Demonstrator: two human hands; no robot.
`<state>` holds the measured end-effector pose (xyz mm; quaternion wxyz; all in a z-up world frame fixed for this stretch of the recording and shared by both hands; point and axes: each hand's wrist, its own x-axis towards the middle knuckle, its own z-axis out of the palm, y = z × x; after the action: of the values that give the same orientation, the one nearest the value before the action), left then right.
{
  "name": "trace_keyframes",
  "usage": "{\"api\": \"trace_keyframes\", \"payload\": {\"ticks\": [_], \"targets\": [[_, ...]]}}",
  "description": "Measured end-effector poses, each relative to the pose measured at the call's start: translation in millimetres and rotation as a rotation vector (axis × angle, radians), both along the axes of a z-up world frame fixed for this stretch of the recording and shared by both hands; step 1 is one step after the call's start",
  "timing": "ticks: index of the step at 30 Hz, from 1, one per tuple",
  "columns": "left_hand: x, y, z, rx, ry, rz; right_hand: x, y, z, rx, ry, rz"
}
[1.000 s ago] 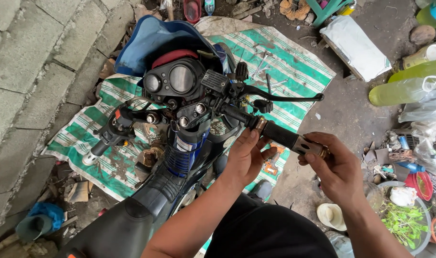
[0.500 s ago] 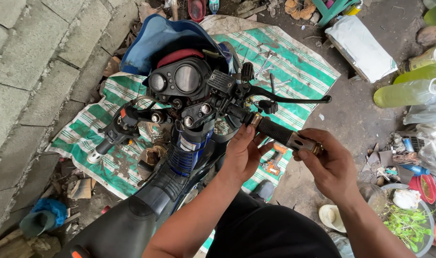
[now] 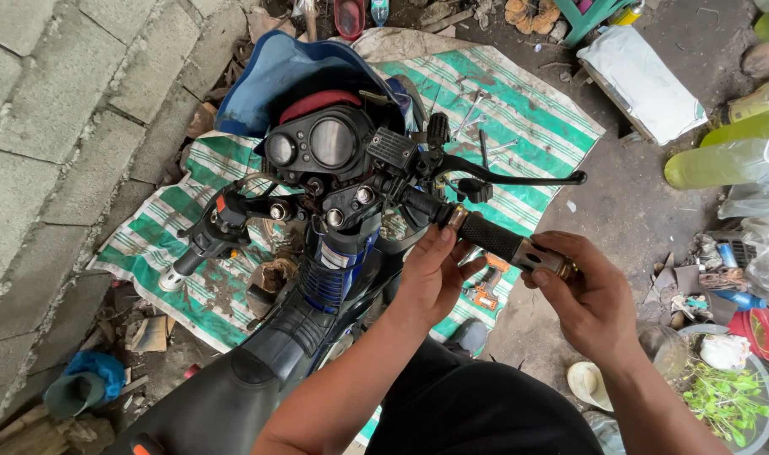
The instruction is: Removing and reinstalling a rubber grip on a motorcycle handlebar using a cloth for grip.
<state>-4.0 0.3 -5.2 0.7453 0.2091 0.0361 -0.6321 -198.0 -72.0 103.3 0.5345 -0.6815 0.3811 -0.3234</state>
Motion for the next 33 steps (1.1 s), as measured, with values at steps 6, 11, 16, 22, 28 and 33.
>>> {"api": "trace_keyframes", "payload": {"ticks": [6,11,16,22,28,33], "targets": [[-13.1,-0.8,-9.0,0.039,0.05,-0.038,-9.6,4.1,23.3,0.068,0.173,-0.02],[-25.6,4.2,-3.0,0.028,0.018,-0.113,-27.8,9.0,22.7,0.075,0.099,-0.044],[-48.0,4.9,-11.2,0.07,0.035,-0.129,-47.7,16.6,28.5,0.059,0.084,-0.103],[-68.7,5.9,1.4,0.07,0.015,-0.196,-67.8,21.3,37.2,0.057,0.152,-0.19],[-94.5,8.4,20.9,0.095,-0.072,-0.244,-99.3,25.4,31.9,-0.031,0.095,-0.203],[-118.0,6.7,32.0,0.125,-0.146,-0.313,-132.8,31.8,28.8,-0.026,0.292,-0.288]]}}
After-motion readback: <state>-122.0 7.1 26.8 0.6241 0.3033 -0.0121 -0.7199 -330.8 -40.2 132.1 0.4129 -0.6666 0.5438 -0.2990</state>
